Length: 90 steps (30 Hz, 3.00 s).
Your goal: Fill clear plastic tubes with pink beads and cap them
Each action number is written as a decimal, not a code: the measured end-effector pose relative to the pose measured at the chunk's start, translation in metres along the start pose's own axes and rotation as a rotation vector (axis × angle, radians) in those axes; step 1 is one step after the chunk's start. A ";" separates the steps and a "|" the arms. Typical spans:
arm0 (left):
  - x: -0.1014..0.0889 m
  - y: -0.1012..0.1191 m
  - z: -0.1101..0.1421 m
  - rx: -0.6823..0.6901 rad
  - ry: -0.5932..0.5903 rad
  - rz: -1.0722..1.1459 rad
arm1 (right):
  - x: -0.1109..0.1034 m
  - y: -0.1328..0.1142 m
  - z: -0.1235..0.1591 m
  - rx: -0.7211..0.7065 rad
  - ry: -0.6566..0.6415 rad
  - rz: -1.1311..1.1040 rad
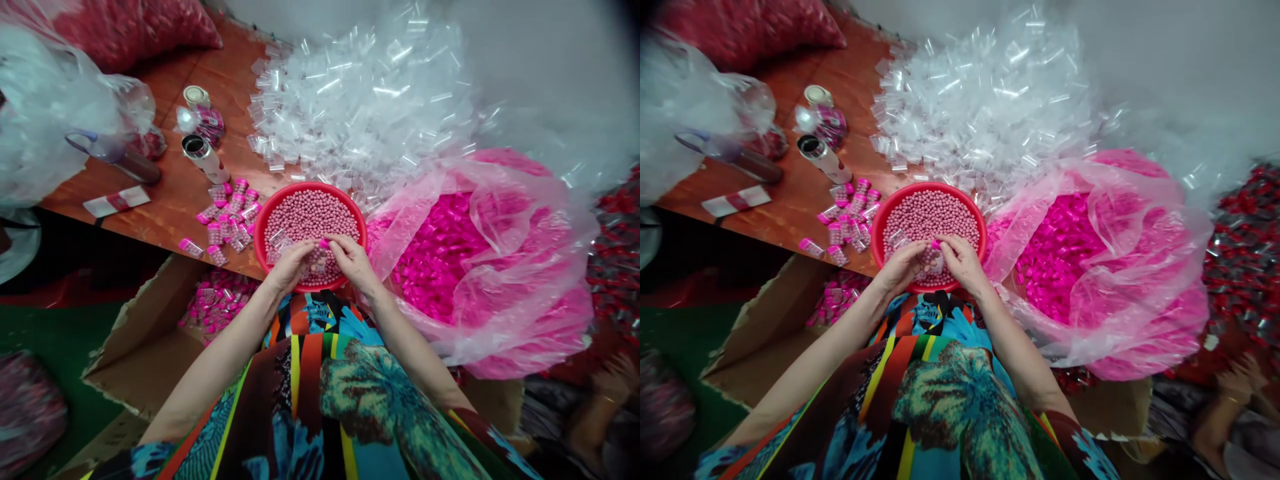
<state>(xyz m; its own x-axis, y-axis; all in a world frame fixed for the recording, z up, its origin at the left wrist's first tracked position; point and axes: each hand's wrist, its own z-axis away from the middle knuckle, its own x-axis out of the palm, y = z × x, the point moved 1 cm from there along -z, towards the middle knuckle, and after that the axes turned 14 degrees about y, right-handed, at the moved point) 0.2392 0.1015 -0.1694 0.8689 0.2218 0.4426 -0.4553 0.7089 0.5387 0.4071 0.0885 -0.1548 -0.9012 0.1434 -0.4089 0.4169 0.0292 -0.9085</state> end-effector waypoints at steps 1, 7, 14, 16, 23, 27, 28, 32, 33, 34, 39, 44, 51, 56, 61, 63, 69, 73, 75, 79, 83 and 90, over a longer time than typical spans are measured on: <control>-0.002 0.000 0.000 0.014 0.018 -0.019 | -0.001 -0.002 0.000 -0.068 -0.007 0.058; -0.015 -0.004 -0.005 0.136 0.123 -0.155 | -0.006 -0.008 0.000 -0.347 -0.162 0.486; -0.014 -0.006 -0.002 0.037 0.021 -0.047 | 0.010 0.000 0.002 -0.114 0.066 0.162; -0.010 -0.008 0.002 0.039 -0.017 0.006 | 0.015 -0.001 0.004 -0.070 0.087 0.095; -0.003 -0.013 0.013 0.063 -0.060 0.043 | 0.009 -0.011 0.005 -0.149 0.036 0.106; -0.002 -0.012 0.015 0.055 -0.048 0.000 | -0.003 -0.016 0.002 -0.155 -0.071 0.090; -0.002 -0.012 0.016 0.064 -0.049 -0.025 | -0.006 -0.017 0.001 -0.165 -0.099 0.093; -0.003 -0.010 0.018 0.087 -0.066 -0.114 | -0.012 -0.019 0.003 -0.234 -0.157 0.126; -0.004 -0.009 0.018 0.070 -0.070 -0.118 | -0.012 -0.019 0.004 -0.250 -0.169 0.138; -0.005 -0.009 0.018 0.050 -0.075 -0.117 | -0.012 -0.018 0.005 -0.262 -0.180 0.152; -0.002 -0.010 0.023 0.155 -0.033 -0.199 | -0.009 -0.017 0.009 -0.246 -0.185 0.153; 0.003 -0.009 0.025 0.199 -0.017 -0.179 | -0.009 -0.021 0.007 -0.134 -0.175 0.004; -0.001 -0.003 0.021 0.163 0.028 -0.212 | 0.001 0.003 0.016 0.225 0.093 -0.207; -0.002 -0.009 0.020 0.099 0.092 -0.190 | 0.005 -0.015 0.024 -0.093 -0.129 0.143; 0.004 -0.015 0.020 0.103 0.108 -0.170 | 0.019 -0.015 0.034 -0.163 -0.028 0.420; 0.005 -0.017 0.021 0.114 0.100 -0.165 | 0.022 -0.008 0.036 -0.207 -0.006 0.431; -0.001 -0.022 0.021 0.072 0.026 -0.144 | 0.023 0.005 0.037 -0.262 0.005 0.425; -0.004 -0.025 0.020 0.089 0.058 -0.156 | 0.027 0.004 0.038 -0.228 -0.057 0.452; -0.003 -0.026 0.019 0.104 0.100 -0.157 | 0.029 0.002 0.039 -0.235 -0.103 0.518; -0.001 -0.029 0.018 0.139 0.144 -0.180 | 0.031 -0.002 0.037 -0.247 -0.117 0.630; -0.001 -0.030 0.016 0.144 0.119 -0.197 | 0.029 0.002 0.036 -0.271 -0.123 0.631; -0.008 -0.033 0.016 0.103 0.128 -0.222 | 0.036 0.003 0.037 -0.242 -0.181 0.652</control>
<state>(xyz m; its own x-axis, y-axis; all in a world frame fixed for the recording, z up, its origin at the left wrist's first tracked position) 0.2441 0.0654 -0.1796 0.9641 0.1561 0.2150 -0.2628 0.6794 0.6851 0.3714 0.0577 -0.1755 -0.4563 0.0410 -0.8889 0.8729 0.2144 -0.4382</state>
